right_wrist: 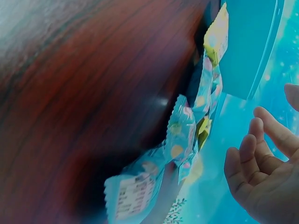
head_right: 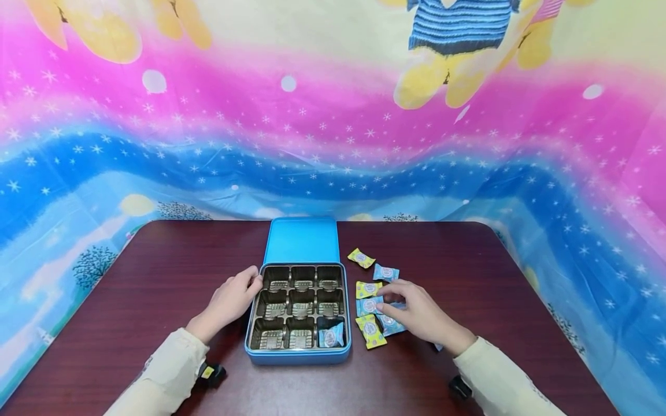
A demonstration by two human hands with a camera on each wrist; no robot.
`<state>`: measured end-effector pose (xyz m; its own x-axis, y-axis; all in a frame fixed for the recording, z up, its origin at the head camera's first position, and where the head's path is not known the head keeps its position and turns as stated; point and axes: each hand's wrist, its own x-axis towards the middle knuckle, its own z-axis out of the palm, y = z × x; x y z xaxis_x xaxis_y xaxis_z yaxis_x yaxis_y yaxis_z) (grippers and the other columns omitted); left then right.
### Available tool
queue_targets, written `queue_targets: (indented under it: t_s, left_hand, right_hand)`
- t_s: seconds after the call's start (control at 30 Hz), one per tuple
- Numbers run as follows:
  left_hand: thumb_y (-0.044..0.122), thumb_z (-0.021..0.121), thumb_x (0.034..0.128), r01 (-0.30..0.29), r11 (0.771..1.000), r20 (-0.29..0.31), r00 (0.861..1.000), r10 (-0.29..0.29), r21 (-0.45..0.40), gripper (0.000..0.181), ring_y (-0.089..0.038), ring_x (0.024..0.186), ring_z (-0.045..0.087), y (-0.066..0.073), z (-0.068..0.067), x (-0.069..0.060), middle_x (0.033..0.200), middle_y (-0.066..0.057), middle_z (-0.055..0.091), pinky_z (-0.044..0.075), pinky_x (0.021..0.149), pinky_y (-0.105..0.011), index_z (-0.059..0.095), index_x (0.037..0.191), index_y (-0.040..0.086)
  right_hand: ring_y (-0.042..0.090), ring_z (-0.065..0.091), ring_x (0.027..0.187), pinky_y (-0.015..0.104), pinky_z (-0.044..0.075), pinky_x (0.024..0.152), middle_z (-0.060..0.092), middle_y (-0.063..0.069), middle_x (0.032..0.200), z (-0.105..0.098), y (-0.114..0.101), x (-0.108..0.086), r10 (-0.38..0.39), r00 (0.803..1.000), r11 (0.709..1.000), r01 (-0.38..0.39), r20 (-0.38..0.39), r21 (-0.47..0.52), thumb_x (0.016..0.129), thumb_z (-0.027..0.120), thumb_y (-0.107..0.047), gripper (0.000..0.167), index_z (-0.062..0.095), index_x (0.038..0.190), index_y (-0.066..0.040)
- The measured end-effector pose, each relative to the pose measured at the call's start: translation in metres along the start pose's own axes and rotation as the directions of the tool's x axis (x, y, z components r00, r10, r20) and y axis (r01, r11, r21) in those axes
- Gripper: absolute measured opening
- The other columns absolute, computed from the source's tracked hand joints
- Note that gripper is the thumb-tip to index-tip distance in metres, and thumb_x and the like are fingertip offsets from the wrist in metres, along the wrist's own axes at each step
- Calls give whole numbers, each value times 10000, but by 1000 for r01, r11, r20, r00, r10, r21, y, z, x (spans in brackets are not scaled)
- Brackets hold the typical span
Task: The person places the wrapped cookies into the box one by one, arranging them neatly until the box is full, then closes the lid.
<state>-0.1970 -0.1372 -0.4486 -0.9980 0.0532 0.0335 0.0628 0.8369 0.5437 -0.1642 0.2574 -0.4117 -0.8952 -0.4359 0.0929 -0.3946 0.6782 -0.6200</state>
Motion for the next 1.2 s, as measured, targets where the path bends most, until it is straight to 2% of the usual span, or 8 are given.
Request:
queue_targets:
  t_s: [0.27, 0.53, 0.83, 1.2]
  left_hand:
    - [317, 461, 1004, 0, 1000, -1, 1000, 0, -3, 246, -177, 577, 424, 0, 0, -1, 650, 10, 397, 319, 540, -331, 435, 801, 182]
    - [311, 468, 1002, -1, 1000, -7, 1000, 1, -2, 246, -180, 577, 420, 0, 1, -1, 649, 9, 387, 317, 544, -332, 431, 799, 178]
    - [311, 461, 1008, 0, 1000, -1, 1000, 0, -9, 248, -173, 570, 404, 1, 1, -1, 655, 8, 394, 311, 544, -328, 431, 802, 176]
    - [304, 469, 1009, -1, 1000, -6, 1000, 1, -12, 241, -176, 568, 409, 1, 1, -1, 654, 6, 397, 311, 544, -329, 440, 806, 176]
  right_hand:
    - [30, 629, 936, 280, 540, 789, 667, -65, 1047, -4, 10, -6, 35, 999, 999, -35, -11, -4, 967, 678, -298, 271, 708, 1170, -122]
    - [52, 541, 795, 252, 471, 667, 634, -48, 1001, -6, 20, -12, 66, 998, 998, -66, -15, -5, 975, 667, -261, 233, 705, 1156, -120]
    - [16, 589, 840, 242, 514, 709, 658, -38, 1024, -10, 29, -19, 66, 998, 998, -65, -24, 13, 970, 674, -280, 265, 699, 1162, -99]
    - [22, 576, 833, 242, 500, 686, 652, -37, 1003, -14, 36, -29, 121, 992, 992, -121, -31, -20, 966, 674, -327, 262, 704, 1145, -138]
